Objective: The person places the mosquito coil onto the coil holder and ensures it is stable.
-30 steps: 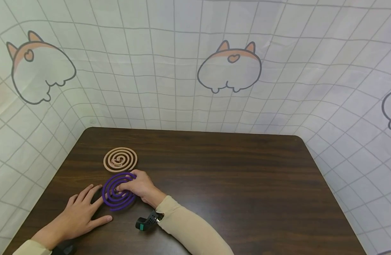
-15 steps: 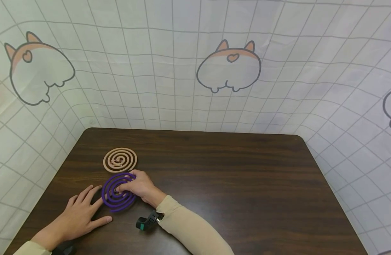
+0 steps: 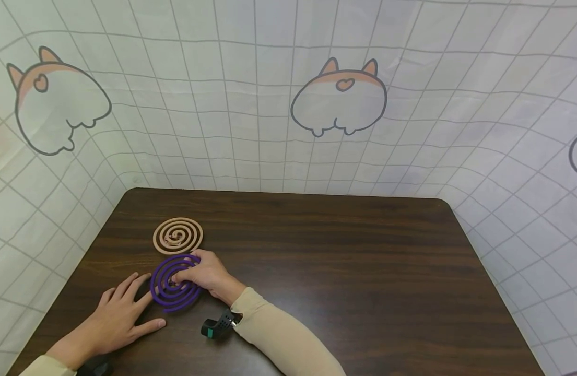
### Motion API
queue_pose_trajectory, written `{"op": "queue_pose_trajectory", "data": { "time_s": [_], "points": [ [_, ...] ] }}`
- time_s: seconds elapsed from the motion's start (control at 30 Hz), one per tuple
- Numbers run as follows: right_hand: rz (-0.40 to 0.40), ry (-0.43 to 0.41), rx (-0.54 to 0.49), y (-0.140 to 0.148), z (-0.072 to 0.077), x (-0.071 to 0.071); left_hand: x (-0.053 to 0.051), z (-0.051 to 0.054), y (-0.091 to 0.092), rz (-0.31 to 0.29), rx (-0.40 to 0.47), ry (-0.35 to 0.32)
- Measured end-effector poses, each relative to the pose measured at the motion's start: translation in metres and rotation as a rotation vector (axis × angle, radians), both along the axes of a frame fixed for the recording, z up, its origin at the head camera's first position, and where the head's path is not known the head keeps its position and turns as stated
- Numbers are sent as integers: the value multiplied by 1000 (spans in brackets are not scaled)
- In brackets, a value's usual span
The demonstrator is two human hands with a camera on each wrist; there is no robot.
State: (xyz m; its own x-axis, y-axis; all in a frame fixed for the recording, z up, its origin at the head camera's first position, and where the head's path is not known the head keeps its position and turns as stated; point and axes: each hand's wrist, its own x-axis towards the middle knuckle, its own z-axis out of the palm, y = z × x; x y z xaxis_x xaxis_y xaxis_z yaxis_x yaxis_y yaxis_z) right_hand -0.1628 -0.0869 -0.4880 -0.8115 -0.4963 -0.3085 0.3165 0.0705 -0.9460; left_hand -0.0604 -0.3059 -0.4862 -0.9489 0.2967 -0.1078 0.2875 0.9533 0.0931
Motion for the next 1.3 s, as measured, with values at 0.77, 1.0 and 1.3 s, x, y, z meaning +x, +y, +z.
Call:
{"op": "queue_pose_trajectory", "data": {
  "time_s": [0.77,1.0,1.3],
  "points": [
    [-32,-10,-6,-2,1,-1,-1,1,-1,-15,-1,21],
    [-36,-10,8,-3,1,-1,0,0,-1,-13,1,25],
    [-46,10,84,-3,3,0,1,0,0,-14,6,29]
  ]
}}
